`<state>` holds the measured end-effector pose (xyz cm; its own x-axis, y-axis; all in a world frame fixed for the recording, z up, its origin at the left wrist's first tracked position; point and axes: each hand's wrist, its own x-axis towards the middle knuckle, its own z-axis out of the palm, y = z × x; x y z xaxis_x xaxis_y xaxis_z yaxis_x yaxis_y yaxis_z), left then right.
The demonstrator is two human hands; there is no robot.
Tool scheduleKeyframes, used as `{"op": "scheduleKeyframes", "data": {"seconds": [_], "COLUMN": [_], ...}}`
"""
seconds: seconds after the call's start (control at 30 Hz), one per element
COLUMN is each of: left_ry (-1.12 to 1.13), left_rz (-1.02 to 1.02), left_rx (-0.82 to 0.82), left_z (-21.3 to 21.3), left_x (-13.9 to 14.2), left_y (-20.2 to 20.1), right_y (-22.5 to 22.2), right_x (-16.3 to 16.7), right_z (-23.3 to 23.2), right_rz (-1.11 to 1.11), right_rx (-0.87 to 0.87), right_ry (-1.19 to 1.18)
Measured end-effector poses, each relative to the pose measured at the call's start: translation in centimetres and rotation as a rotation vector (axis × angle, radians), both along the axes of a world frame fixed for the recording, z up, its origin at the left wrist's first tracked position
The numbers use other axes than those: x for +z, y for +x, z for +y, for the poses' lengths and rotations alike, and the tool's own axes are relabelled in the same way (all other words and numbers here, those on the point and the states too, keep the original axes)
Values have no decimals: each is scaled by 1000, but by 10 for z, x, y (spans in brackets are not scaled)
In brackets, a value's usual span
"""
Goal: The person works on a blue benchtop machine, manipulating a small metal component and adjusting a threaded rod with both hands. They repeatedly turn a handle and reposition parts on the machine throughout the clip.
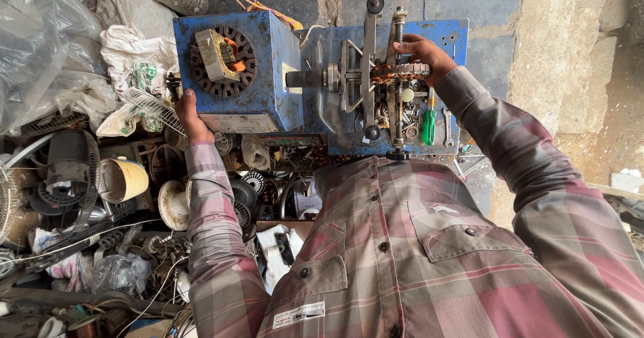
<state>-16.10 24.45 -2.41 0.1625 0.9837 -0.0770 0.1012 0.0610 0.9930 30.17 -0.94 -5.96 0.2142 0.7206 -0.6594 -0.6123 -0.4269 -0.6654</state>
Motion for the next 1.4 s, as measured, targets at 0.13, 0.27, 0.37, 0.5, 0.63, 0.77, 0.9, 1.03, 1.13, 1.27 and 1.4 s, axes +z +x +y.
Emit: {"op": "scheduleKeyframes", "data": {"seconds": [0.13, 0.27, 0.37, 0.5, 0.63, 0.77, 0.9, 1.03, 1.13, 1.27, 1.4], "left_ry": [-6, 17, 14, 41, 33, -8, 60, 51, 46, 15, -18], "left_rz": [-24, -1, -7, 13, 36, 12, 96, 76, 76, 32, 6], "left_rx": [-10, -8, -16, -15, -5, 10, 59, 68, 42, 46, 66], "left_z": [0, 1, 1, 0, -2, -2, 1, 3, 4, 2, 0], "left_x": [-1, -4, -5, -5, -2, 0, -3, -7, -7, -4, 1], "left_y": [-1, -3, -5, -5, -5, -4, -4, -5, -5, -3, 1], "right_y": [2, 1, 0, -1, -3, -5, -7, -8, -8, -7, -6], "right_x": [0, 1, 0, -2, -1, 1, 7, 12, 14, 14, 13], "right_z": [0, 0, 0, 1, 0, -1, -2, -3, -2, -3, -2], "right_rz": [-24, 11, -6, 10, -2, -46, -59, -79, -140, -208, -209], "right_rx": [20, -1, 1, -5, 10, 14, 40, 58, 89, 123, 124], "right_ry": [-29, 11, -32, 28, -17, -20, -55, -74, -127, -205, -189]}}
